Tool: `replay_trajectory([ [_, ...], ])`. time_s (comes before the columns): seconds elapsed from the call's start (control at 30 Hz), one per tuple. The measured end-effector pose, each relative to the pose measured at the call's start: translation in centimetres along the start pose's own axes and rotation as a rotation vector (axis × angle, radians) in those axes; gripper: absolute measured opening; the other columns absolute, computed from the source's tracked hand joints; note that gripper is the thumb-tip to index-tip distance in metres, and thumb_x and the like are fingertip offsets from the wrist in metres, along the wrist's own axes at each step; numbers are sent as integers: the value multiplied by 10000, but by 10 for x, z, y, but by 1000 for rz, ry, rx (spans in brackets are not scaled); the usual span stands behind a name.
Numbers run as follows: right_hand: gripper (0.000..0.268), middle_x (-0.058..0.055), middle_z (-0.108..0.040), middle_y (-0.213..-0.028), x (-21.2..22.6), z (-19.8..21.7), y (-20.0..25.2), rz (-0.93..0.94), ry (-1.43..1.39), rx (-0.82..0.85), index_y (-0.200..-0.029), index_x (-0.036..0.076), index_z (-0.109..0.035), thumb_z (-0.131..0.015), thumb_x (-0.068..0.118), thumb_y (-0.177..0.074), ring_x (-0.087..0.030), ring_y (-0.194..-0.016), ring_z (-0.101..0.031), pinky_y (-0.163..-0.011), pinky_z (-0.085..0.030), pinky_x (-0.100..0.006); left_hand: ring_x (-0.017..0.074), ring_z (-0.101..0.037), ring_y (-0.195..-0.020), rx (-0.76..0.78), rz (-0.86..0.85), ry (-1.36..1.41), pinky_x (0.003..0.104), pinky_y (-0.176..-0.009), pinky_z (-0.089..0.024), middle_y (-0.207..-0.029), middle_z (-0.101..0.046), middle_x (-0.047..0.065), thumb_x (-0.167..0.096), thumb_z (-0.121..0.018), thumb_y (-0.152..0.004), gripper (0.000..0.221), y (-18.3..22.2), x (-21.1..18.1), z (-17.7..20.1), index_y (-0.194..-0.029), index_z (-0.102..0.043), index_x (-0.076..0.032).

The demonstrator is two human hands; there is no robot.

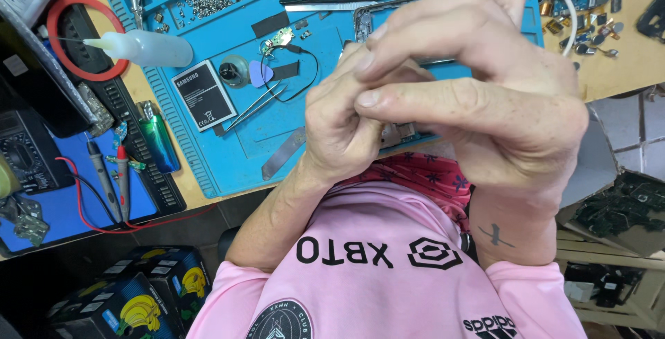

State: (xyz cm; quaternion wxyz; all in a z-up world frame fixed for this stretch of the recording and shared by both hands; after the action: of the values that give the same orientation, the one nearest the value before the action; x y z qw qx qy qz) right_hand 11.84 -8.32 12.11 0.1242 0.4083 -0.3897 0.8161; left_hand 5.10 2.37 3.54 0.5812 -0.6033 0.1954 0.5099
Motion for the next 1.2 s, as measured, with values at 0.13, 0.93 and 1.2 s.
replay_trajectory([
  [0.13, 292, -148, -590, -959, 1, -1, -2, -9, 82, -32, -994, -14, -750, -553, 201, -998, -359, -934, -631, -964, -358, -509, 185, -578, -901, -66, 212, 201, 308, -823, -501, -924, -567, 26, -257, -596, -1022, 189, 3, 4, 1, -1007, -494, -99],
  [0.93, 90, -91, -732, -886, -57, 7, 67, -298, 373, 115, -937, 28, -779, -811, 34, -1021, -251, -833, -646, -854, -351, -375, 362, -717, -776, -448, 331, 694, 376, -673, -577, -930, -700, 243, -307, -760, -974, 366, 9, 24, 13, -1115, -486, -110],
  [1.2, 98, -190, -725, -940, -21, 4, 50, -140, 387, -111, -1020, -71, -796, -771, 22, -1039, -310, -814, -619, -851, -327, -432, 345, -706, -727, -424, 384, 702, 323, -632, -596, -915, -686, 269, -259, -760, -943, 397, 12, 25, 11, -1070, -421, -94],
])
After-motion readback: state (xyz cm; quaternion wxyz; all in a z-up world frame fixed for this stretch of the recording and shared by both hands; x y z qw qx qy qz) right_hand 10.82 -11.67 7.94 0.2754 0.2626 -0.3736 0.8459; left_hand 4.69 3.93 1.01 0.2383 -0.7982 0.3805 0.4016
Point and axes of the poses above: each hand's wrist, its own y-axis away from the middle knuckle, its own z-axis out of the back of the hand, x = y × z, the point moved 4 cm from there along -y, towards the middle knuckle
